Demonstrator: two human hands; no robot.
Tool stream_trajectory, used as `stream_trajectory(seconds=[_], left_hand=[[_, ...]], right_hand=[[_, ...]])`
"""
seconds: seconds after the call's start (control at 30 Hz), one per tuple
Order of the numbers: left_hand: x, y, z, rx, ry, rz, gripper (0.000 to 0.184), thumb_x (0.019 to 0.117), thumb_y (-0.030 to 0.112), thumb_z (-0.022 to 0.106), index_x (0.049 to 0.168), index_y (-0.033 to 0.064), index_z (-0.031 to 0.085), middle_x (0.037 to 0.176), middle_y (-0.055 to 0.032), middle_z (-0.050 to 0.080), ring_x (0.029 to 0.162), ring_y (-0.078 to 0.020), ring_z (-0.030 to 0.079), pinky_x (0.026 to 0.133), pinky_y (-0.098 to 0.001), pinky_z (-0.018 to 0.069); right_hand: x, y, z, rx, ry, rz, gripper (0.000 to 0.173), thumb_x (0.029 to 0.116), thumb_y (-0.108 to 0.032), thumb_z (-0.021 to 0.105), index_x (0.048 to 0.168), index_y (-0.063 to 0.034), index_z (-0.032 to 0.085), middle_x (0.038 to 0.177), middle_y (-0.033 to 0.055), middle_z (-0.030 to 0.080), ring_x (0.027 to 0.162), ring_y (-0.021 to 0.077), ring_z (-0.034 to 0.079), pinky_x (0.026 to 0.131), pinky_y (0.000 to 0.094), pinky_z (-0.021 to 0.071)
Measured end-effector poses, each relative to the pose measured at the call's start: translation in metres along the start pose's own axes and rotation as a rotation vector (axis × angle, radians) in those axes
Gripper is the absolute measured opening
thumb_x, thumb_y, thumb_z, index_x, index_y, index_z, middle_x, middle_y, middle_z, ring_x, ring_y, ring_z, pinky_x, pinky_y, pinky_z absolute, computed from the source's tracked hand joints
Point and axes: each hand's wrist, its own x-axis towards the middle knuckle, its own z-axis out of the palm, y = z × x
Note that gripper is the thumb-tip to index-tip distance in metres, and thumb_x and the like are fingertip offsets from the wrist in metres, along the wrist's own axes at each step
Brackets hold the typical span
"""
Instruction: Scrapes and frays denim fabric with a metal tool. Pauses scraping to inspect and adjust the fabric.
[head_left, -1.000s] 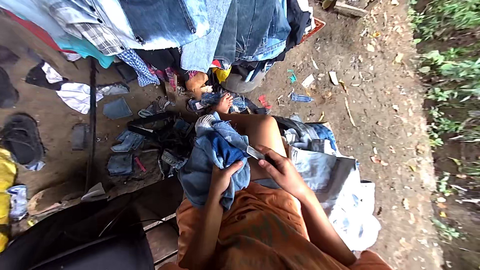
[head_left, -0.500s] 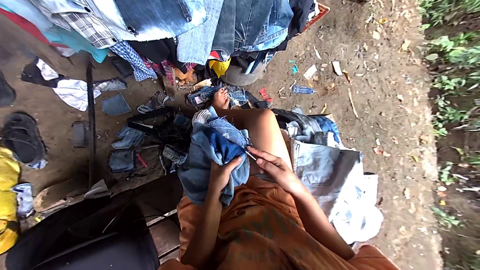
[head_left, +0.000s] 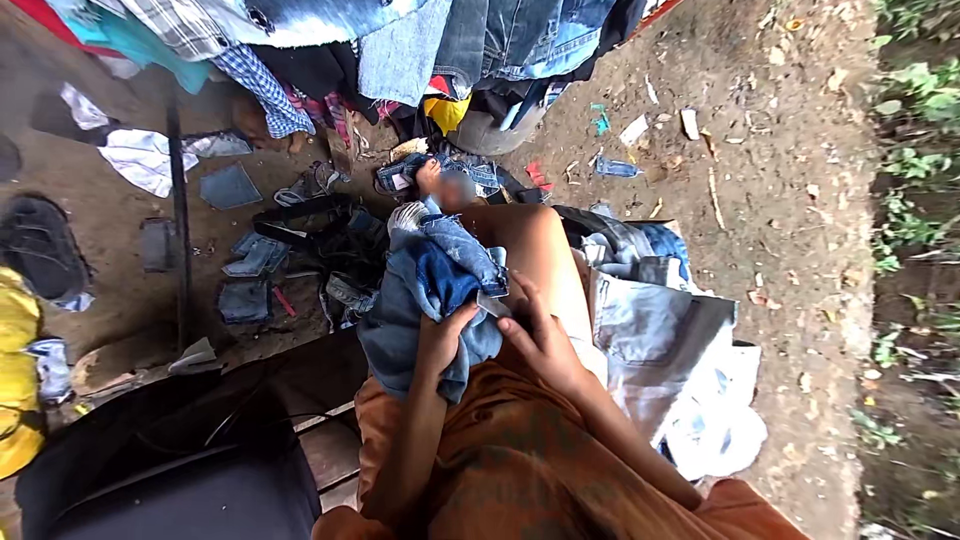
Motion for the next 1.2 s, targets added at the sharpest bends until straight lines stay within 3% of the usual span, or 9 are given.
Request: stream_trajectory(seconds=[0.2,0.3,0.4,0.53,0.7,0.77,0.97,1.1,1.2], left_hand=[[-0.001,-0.002,0.002,0.057,-0.005,-0.029,0.026,0.0873,-0.008,0.066,0.112,-0.0055,0.059,0.093,-0.003,0.072,0.09,-0.0034,0.069,0.088,-0.022,0.0572],[0.006,-0.006,0.0,0.05,-0.048,-0.013,0.035,0.0869,-0.007,0.07,0.12,-0.0075,0.057,0.101,-0.0068,0.072,0.096,-0.0061,0.069,0.092,-0.0243,0.0568],[0.011,-0.005,-0.004,0.038,-0.069,-0.017,0.032,0.0867,-0.009,0.068,0.117,-0.0056,0.057,0.097,-0.0046,0.072,0.092,-0.0054,0.07,0.089,-0.024,0.0577],[0.012,-0.002,-0.005,0.004,-0.068,-0.044,0.029,0.088,-0.009,0.066,0.115,-0.0039,0.057,0.092,-0.0031,0.072,0.089,-0.0054,0.07,0.087,-0.0236,0.0581],[0.014,-0.003,-0.004,-0.024,-0.057,-0.059,0.024,0.0902,-0.009,0.064,0.113,-0.0044,0.058,0.091,-0.0033,0.072,0.088,-0.0049,0.07,0.086,-0.0234,0.0583],[0.015,-0.004,-0.004,-0.034,-0.058,-0.05,0.022,0.0901,-0.01,0.063,0.111,-0.0038,0.059,0.089,-0.0028,0.073,0.086,-0.0048,0.07,0.086,-0.0235,0.0584],[0.01,-0.01,-0.002,0.032,-0.113,-0.013,0.028,0.0868,-0.008,0.068,0.113,-0.0045,0.06,0.093,-0.0048,0.073,0.09,-0.0066,0.07,0.088,-0.0252,0.0585],[0.006,-0.013,0.001,0.063,-0.114,0.015,0.036,0.0857,-0.007,0.071,0.119,-0.0072,0.057,0.099,-0.0065,0.071,0.094,-0.006,0.069,0.09,-0.0246,0.0573],[0.004,-0.01,-0.001,0.044,-0.092,-0.004,0.036,0.0861,-0.009,0.07,0.119,-0.0066,0.056,0.097,-0.006,0.071,0.092,-0.0054,0.069,0.089,-0.0239,0.0574]], right_hand=[[0.019,0.006,0.02,0.086,0.091,-0.07,0.048,0.1029,-0.032,0.057,0.134,0.0042,0.061,0.11,0.016,0.073,0.094,0.0162,0.072,0.085,0.0353,0.0585],[0.034,-0.003,0.017,0.336,0.061,0.048,0.029,0.1029,-0.022,0.055,0.116,0.0021,0.063,0.088,0.0016,0.068,0.076,0.0001,0.063,0.073,0.021,0.0538],[0.054,-0.015,-0.001,0.687,-0.17,0.352,0.015,0.1054,-0.022,0.044,0.098,-0.0129,0.053,0.063,-0.0096,0.051,0.05,-0.0045,0.043,0.047,0.0123,0.035],[0.065,-0.009,-0.024,0.959,-0.414,0.539,0.019,0.1076,-0.033,0.04,0.104,-0.0183,0.051,0.066,-0.0082,0.051,0.046,-0.0035,0.04,0.041,0.0108,0.0316],[0.033,-0.003,-0.02,0.532,-0.074,0.153,0.044,0.0994,-0.022,0.054,0.138,-0.0013,0.051,0.079,-0.0093,0.057,0.063,-0.0052,0.049,0.06,0.0141,0.043],[0.02,0.004,-0.014,0.358,-0.033,0.027,0.052,0.0988,-0.027,0.061,0.136,0.0072,0.049,0.086,-0.0032,0.064,0.073,-0.0035,0.058,0.07,0.0182,0.0517],[0.022,0.012,0.009,0.143,0.021,0.001,0.048,0.102,-0.036,0.058,0.133,0.0007,0.059,0.093,0.0082,0.072,0.082,0.0101,0.069,0.078,0.0338,0.0581],[0.039,-0.004,0.014,0.399,0.079,0.158,0.026,0.1062,-0.024,0.045,0.108,-0.0037,0.062,0.073,-0.0037,0.058,0.061,-0.0004,0.054,0.06,0.0192,0.0475],[0.049,-0.013,-0.012,0.786,-0.183,0.501,0.041,0.112,-0.035,0.026,0.088,-0.0141,0.051,0.059,-0.0087,0.047,0.044,-0.0022,0.037,0.041,0.0127,0.0306]])
